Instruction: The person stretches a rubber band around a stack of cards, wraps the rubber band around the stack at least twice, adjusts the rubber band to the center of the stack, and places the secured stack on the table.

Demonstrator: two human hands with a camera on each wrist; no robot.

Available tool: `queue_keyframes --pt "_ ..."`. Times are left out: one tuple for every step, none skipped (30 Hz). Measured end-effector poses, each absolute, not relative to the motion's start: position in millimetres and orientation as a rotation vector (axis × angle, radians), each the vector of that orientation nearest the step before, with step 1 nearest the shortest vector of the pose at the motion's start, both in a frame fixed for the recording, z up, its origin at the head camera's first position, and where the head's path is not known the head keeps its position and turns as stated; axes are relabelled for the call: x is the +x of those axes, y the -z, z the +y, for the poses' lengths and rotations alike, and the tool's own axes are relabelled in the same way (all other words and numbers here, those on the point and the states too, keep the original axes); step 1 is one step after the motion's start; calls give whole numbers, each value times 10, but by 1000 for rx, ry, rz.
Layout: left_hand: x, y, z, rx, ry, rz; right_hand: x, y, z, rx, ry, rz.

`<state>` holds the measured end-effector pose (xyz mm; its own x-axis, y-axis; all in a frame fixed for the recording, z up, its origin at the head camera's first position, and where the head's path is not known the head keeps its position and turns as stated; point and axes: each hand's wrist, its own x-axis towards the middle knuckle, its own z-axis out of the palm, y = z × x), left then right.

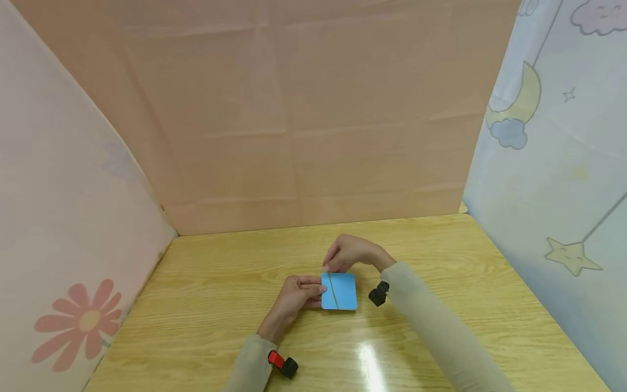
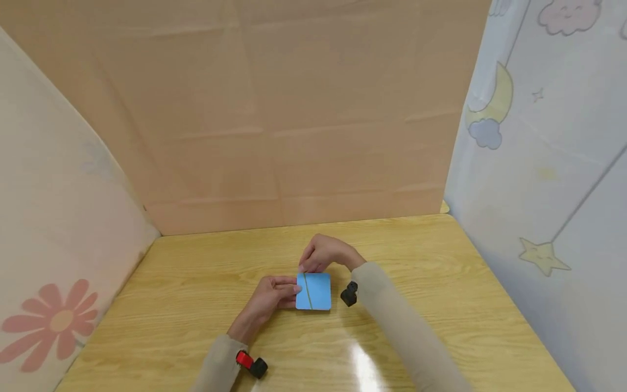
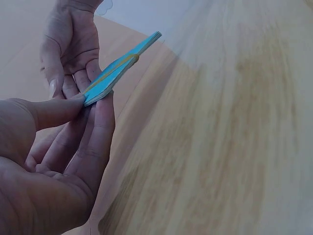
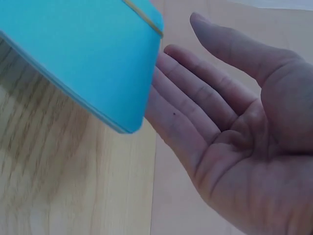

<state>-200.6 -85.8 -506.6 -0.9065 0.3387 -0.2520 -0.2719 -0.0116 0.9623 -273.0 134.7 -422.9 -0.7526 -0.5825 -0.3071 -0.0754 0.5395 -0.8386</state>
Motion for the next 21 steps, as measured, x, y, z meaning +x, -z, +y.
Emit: queue_keyframes --pt "-2012 5072 -874 71 -1973 1854 -2738 4238 1318 -535 1160 2215" --pt "-2019 5081 -889 72 -1975 1850 -2747 4251 1292 -541 1156 2222" --pt "-2024 5086 -904 74 -1975 1846 -2754 4264 1267 -544 1152 2228" --pt "-2029 5093 -920 76 -1975 1844 -2763 4279 1246 -549 1148 2232" --pt "-2034 5101 -935 79 -1975 1841 -2773 4296 1227 -560 1142 2240" --pt "-2040 5108 -951 80 -1975 1837 -2774 4302 1208 -566 1138 2244" --pt "-2041 5108 -952 78 -1975 1834 -2775 4308 1205 -570 1137 2248" --pt "-2041 5107 -954 78 -1974 1833 -2778 4317 1203 -577 1138 2250" --pt "-2041 5106 -957 80 -1973 1833 -2779 4322 1198 -582 1138 2251" --pt "-2040 5105 -960 81 -1974 1834 -2780 4329 1195 -586 1139 2251" --pt "-2039 5104 -963 83 -1975 1833 -2781 4337 1192 -586 1140 2251" --pt "-2037 5103 -965 84 -1975 1831 -2778 4342 1188 -579 1145 2243" --pt "-2035 5103 -967 85 -1975 1830 -2780 4356 1186 -574 1147 2239" --pt "-2032 5099 -969 90 -1976 1831 -2781 4367 1183 -570 1150 2235" --pt "-2032 5098 -970 88 -1975 1831 -2781 4377 1180 -565 1151 2231" --pt "-2031 5095 -972 87 -1974 1832 -2783 4387 1178 -562 1149 2230" --pt "-2034 5094 -973 90 -1973 1836 -2783 4396 1176 -559 1147 2231" --pt "-2037 5093 -974 86 -1973 1837 -2785 4401 1173 -557 1145 2231" --pt "-2042 5093 -974 84 -1973 1839 -2788 4409 1171 -559 1142 2236" --pt "-2046 5093 -973 84 -1975 1842 -2789 4412 1169 -559 1141 2240" --pt "-2052 5096 -970 81 -1976 1843 -2790 4413 1167 -556 1144 2240"
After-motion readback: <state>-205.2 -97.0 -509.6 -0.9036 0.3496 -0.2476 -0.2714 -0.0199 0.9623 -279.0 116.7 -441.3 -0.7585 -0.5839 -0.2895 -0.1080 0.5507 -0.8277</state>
